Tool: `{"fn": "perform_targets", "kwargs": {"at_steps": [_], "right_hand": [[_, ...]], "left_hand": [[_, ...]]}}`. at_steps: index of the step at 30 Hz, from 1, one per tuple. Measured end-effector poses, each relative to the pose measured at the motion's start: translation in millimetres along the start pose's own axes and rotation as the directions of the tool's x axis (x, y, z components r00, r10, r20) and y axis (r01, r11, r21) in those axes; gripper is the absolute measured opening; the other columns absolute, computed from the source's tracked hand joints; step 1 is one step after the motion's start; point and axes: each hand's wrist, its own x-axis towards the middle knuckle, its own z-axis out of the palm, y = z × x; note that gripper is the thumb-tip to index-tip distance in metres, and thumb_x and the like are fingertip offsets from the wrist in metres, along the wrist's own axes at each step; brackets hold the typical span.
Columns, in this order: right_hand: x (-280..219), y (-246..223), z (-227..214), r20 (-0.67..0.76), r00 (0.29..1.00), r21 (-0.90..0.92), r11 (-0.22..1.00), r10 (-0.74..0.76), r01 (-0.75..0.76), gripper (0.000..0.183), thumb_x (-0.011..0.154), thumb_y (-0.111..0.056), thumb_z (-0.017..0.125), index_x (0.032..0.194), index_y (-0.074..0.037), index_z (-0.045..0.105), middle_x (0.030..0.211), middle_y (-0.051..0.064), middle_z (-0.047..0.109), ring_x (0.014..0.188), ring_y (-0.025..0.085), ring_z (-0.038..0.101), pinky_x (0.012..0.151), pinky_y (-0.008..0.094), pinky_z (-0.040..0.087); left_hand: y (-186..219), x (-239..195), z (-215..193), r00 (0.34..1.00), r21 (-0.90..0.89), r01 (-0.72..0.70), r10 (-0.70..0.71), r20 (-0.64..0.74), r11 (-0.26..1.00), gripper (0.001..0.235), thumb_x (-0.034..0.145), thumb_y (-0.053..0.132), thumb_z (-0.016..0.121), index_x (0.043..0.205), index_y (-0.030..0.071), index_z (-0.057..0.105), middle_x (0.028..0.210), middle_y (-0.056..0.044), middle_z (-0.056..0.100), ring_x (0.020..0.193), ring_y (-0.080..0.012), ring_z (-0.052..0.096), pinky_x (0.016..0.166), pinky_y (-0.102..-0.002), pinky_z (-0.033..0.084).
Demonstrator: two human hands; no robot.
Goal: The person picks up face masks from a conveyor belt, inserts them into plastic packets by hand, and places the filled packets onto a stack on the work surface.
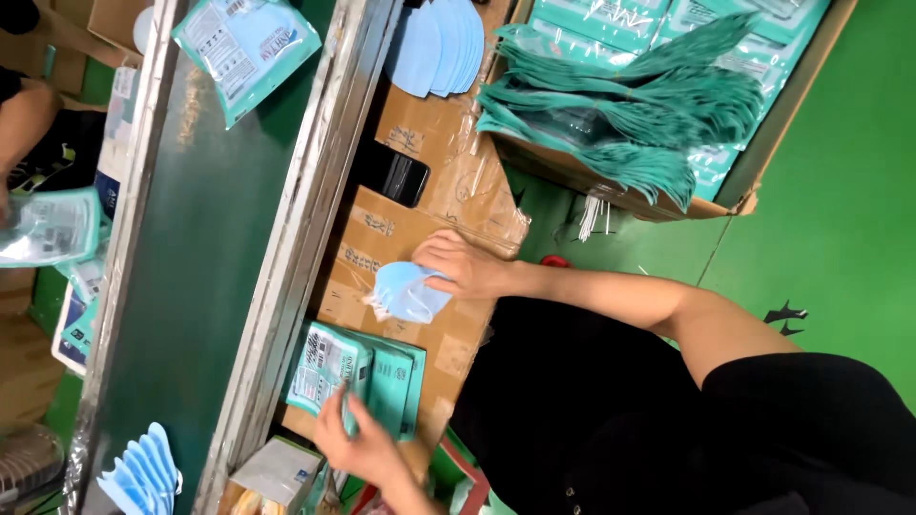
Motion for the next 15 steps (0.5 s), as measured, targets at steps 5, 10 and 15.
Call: {"fn": "perform_targets", "kwargs": {"at_steps": [5,10,15], "right_hand": [[-8,-15,12,-0.046,0.999,-0.057,0.998,0.01,-0.012,0.031,0.094,-0.017,0.066,0.12,-0.001,0.062,0.12,0.012,0.066,0.122,0.03,0.059,0.114,0.047,0.037],[-11,-13,18,-0.05,0.999,-0.094,0.995,0.02,-0.025,0.031,0.098,-0.018,0.065,0.121,0.002,0.06,0.12,0.017,0.064,0.119,0.033,0.058,0.112,0.047,0.038],[-13,-2,29,-0.081,0.987,-0.111,0.983,0.136,-0.145,0.031,0.099,-0.02,0.065,0.121,0.002,0.059,0.113,0.018,0.064,0.113,0.038,0.058,0.104,0.046,0.043]], "left_hand": [[-35,-7,-7,0.981,-0.022,0.037,-0.032,0.189,0.999,0.027,0.088,0.009,0.076,0.115,0.003,0.074,0.111,-0.014,0.07,0.107,-0.0329,0.064,0.094,-0.041,0.05],[-68,-5,-7,0.972,-0.234,0.089,-0.033,0.231,0.968,0.024,0.091,0.01,0.073,0.114,0.003,0.074,0.108,-0.012,0.073,0.101,-0.0284,0.07,0.091,-0.038,0.054],[-100,7,-3,0.915,-0.225,0.171,-0.07,0.397,0.959,0.022,0.083,0.01,0.078,0.104,0.004,0.077,0.103,-0.01,0.076,0.087,-0.0237,0.074,0.077,-0.034,0.058]]}}
